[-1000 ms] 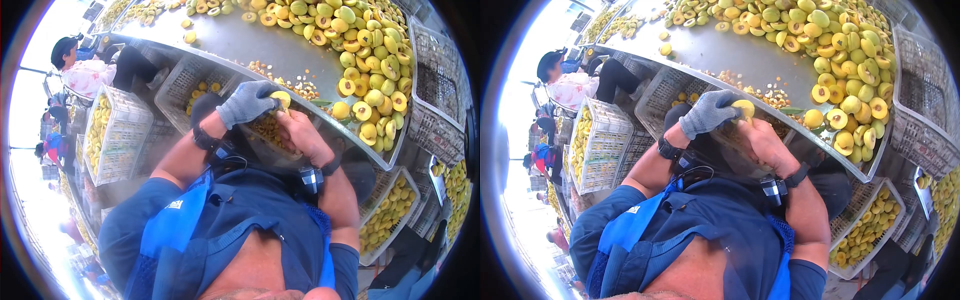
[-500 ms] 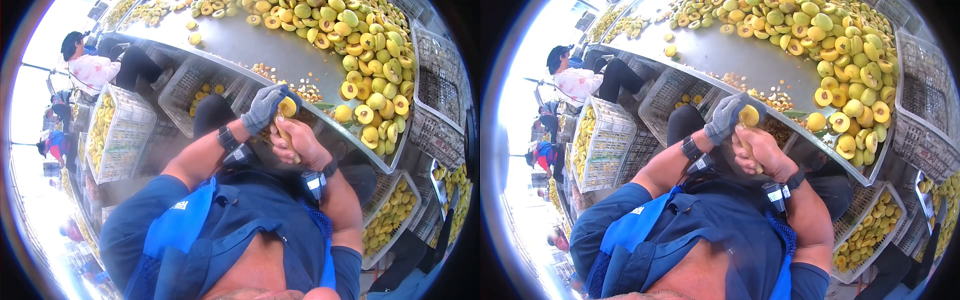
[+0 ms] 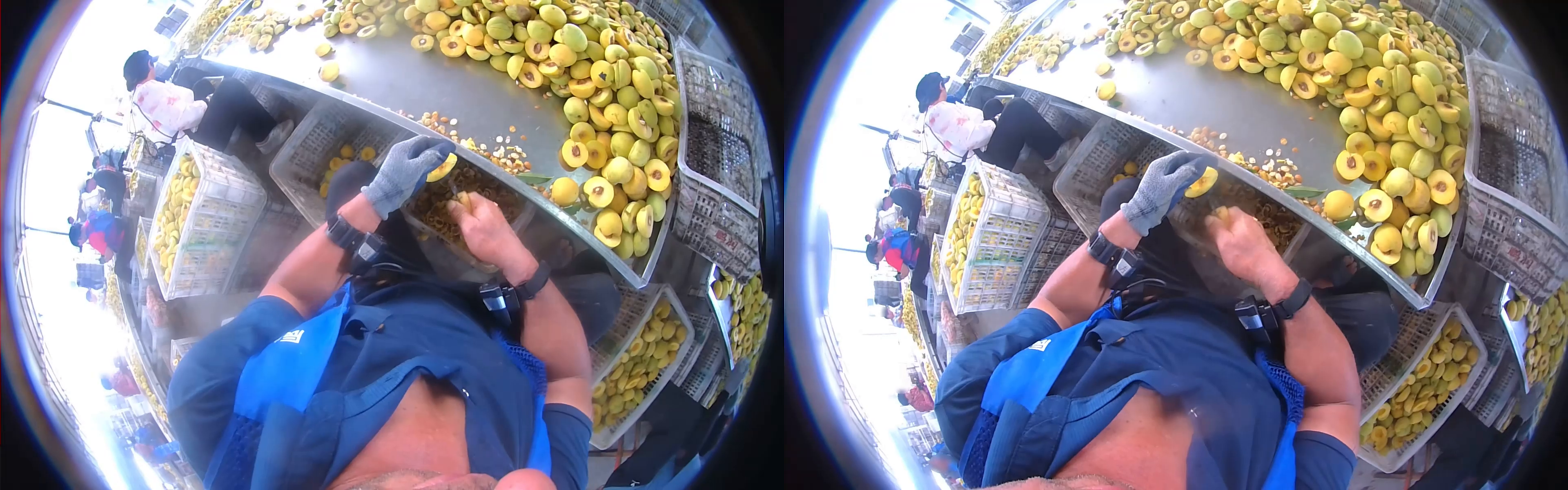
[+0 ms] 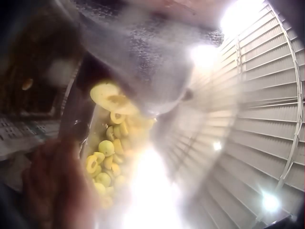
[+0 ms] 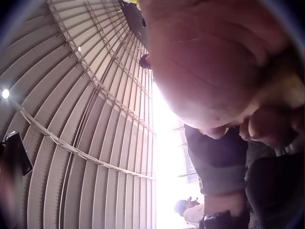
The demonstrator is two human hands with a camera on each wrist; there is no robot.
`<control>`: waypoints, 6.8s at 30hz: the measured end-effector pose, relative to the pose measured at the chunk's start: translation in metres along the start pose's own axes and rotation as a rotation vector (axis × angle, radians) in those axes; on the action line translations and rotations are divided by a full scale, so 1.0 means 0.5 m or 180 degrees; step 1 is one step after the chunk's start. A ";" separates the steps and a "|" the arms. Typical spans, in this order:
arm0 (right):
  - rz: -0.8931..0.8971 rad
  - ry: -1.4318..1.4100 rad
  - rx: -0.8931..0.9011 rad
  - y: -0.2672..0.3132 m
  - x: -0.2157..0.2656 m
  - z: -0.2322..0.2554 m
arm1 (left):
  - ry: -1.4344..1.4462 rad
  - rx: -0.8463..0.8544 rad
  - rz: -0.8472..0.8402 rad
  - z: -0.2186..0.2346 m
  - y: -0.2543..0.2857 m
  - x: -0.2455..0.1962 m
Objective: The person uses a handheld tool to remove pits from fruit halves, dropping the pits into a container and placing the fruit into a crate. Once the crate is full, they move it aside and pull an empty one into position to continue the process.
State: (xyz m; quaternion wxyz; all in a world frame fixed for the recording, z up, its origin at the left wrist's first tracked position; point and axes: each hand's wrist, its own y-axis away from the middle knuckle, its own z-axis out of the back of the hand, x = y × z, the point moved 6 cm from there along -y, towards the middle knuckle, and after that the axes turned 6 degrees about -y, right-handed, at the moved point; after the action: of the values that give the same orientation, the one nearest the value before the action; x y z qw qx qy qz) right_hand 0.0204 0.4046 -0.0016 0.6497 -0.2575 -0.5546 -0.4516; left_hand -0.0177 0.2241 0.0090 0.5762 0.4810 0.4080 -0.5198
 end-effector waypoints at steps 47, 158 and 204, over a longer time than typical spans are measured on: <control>0.1039 0.0212 -0.1595 0.101 0.135 0.170 | -0.3079 0.1160 -0.1287 -0.459 -0.286 -0.114; -0.0019 -0.0604 -0.0573 0.029 0.055 0.054 | 0.0836 0.0393 -0.0353 -0.110 -0.001 -0.074; 0.0208 0.1095 0.0046 0.057 0.017 0.025 | -0.3561 -0.2281 -0.0937 0.279 -0.031 -0.083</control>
State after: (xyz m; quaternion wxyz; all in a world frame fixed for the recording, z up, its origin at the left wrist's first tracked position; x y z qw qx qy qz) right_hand 0.0391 0.4255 0.0143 0.7512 -0.1896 -0.4298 -0.4637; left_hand -0.0425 0.0963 0.0758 0.7475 -0.1413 0.2569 -0.5961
